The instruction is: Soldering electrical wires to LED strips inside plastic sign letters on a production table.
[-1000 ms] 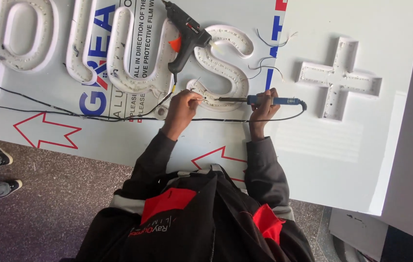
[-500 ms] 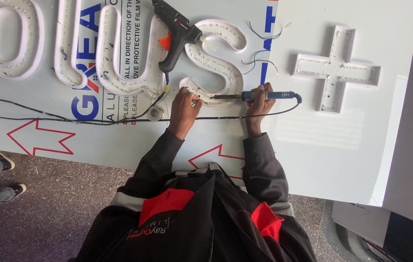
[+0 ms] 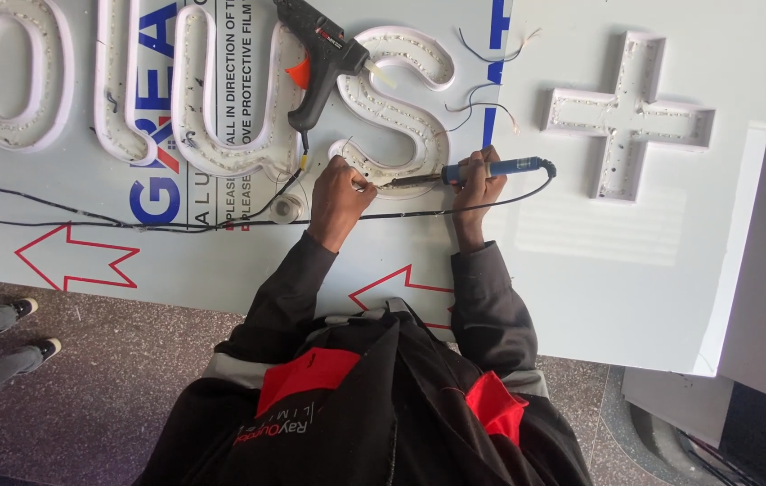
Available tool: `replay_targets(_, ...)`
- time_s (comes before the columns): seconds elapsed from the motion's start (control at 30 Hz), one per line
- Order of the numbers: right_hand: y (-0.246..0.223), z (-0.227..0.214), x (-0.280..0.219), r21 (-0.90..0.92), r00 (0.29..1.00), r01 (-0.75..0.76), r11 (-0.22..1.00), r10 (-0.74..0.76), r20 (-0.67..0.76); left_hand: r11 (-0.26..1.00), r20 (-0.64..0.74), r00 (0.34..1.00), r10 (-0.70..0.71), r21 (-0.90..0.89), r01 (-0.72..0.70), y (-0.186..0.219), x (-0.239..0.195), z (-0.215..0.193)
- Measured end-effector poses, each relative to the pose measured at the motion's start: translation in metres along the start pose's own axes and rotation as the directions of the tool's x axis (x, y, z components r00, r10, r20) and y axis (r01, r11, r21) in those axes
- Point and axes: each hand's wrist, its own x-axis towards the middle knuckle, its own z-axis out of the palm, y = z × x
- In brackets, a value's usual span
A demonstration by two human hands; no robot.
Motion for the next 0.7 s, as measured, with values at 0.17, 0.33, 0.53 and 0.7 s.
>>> replay_targets(0.17, -0.022, 0.005, -0.004, 0.021, 1.000, 0.004, 1.000, -0.004, -0.013, 1.000, -0.001, 1.000, -0.028, 0.010, 0.028, -0.012, 0.000, 0.006)
replay_targets(0.33, 0.018, -0.005, 0.003, 0.007, 1.000, 0.021, 1.000, -0.021, 0.001, 0.998, 0.036, 0.997, -0.067, -0.017, 0.067, -0.006, 0.002, -0.002)
replay_targets(0.53, -0.060, 0.018, -0.007, 0.141, 0.995, 0.067, 0.988, -0.055, -0.086, 0.947, 0.046, 0.997, -0.056, -0.314, 0.068, -0.002, -0.003, -0.021)
replay_targets(0.7, -0.103, 0.024, -0.010, 0.236, 0.962, -0.005, 0.972, -0.060, 0.268, 0.849, -0.044, 0.990, 0.132, -0.511, -0.136, 0.046, -0.018, -0.052)
